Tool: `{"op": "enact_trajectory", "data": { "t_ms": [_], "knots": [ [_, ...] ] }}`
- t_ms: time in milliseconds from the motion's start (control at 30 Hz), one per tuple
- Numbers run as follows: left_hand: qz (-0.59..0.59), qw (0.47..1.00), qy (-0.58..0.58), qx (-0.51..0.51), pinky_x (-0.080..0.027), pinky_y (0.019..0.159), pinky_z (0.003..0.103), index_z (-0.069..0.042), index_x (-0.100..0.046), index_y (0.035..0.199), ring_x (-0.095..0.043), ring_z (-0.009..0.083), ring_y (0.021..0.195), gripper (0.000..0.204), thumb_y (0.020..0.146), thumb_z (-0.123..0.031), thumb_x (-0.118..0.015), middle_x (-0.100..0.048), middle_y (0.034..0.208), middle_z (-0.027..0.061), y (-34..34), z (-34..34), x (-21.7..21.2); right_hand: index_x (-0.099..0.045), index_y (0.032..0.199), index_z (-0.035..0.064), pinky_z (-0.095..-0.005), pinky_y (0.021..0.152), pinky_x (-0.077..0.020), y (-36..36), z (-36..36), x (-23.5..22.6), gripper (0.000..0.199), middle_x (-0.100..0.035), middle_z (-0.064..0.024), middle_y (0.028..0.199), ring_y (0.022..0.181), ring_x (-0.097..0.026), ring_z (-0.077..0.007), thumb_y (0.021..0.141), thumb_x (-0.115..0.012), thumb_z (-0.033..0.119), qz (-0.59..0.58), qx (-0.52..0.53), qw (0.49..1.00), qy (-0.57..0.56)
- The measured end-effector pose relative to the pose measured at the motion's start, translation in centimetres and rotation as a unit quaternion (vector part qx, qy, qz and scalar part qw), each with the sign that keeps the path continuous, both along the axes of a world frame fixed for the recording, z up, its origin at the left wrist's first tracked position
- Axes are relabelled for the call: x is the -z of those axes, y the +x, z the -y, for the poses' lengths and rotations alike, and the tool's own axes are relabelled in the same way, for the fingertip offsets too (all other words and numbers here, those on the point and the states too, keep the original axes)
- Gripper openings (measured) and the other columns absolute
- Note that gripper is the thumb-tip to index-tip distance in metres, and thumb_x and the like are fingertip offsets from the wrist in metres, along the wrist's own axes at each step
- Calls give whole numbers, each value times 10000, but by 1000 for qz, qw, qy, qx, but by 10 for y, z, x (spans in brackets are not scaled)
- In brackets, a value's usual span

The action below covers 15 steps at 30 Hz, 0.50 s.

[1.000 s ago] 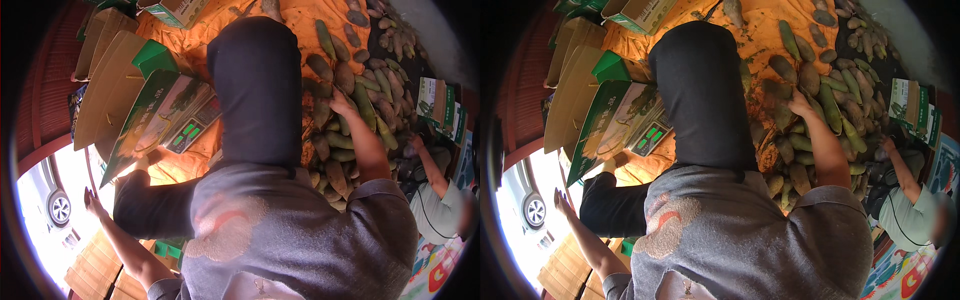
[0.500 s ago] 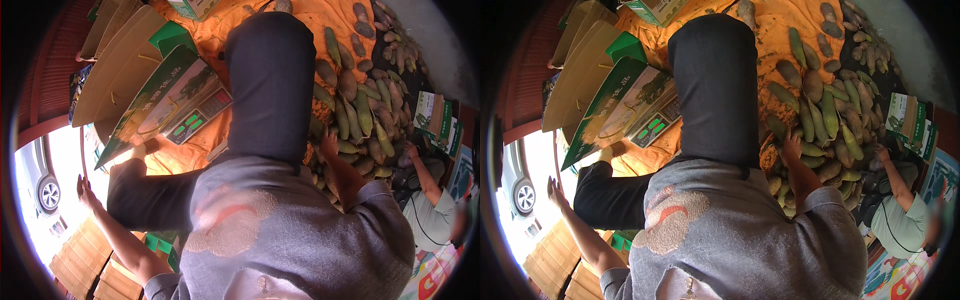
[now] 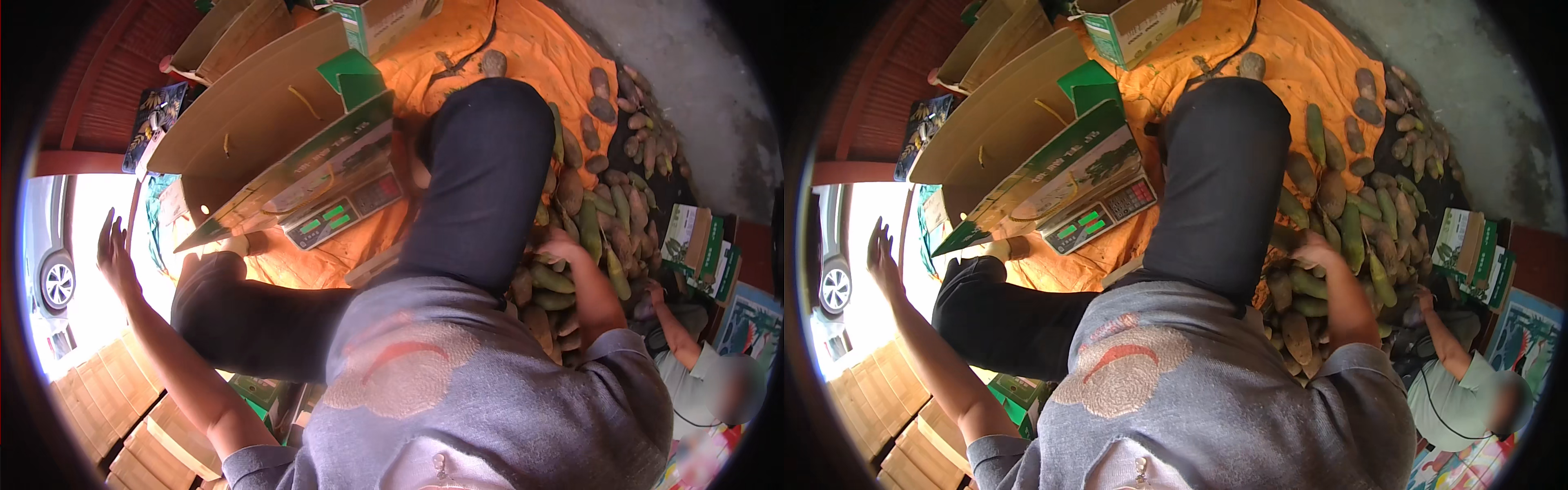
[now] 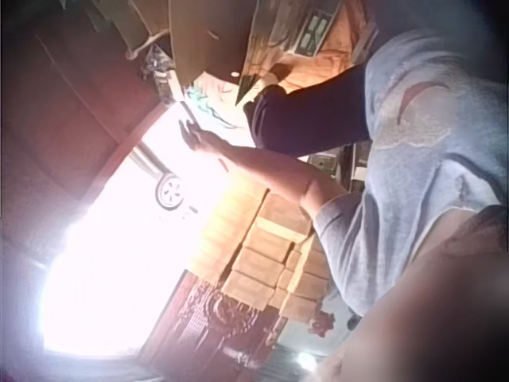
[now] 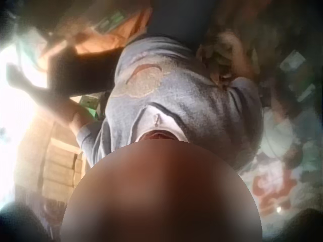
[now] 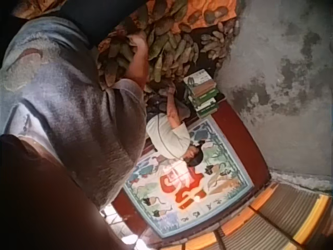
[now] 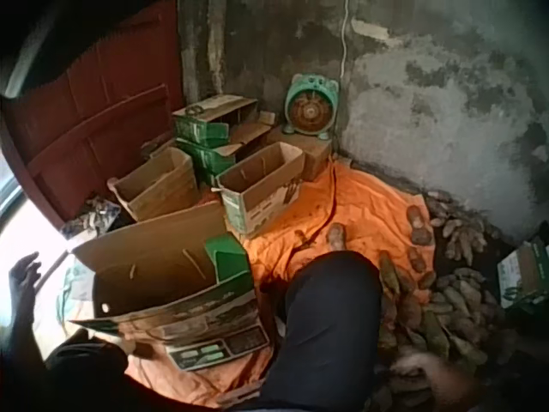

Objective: Sorting and packing sweet potatoes into a cardboard box on a digital scale.

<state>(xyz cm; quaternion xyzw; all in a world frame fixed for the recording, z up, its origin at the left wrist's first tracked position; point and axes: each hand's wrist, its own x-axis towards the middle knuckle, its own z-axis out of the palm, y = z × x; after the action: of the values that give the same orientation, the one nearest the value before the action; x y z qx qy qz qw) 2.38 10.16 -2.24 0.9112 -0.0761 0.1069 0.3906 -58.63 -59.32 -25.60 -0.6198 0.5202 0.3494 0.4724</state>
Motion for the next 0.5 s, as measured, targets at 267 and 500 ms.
{"op": "enact_trajectory", "data": {
  "t_ms": [267,500],
  "knots": [
    [7,983,-19,181,-480,968,312,-56,-634,1309,-634,194,1111,342,973,-120,-625,-669,1263,134,33,67,-10,-494,1397,59,-389,864,-543,138,38,-171,719,-680,-137,1167,985,-677,-258,744,-789,131,185,31,902,-388],
    [40,967,154,200,-516,927,398,-118,-642,1284,-654,348,1091,390,896,-156,-659,-678,1190,187,24,115,-12,-480,1414,18,-326,1035,-426,345,-82,-364,704,-606,-96,1278,1176,-574,-199,760,-735,65,473,-232,791,-310]
  ]
}}
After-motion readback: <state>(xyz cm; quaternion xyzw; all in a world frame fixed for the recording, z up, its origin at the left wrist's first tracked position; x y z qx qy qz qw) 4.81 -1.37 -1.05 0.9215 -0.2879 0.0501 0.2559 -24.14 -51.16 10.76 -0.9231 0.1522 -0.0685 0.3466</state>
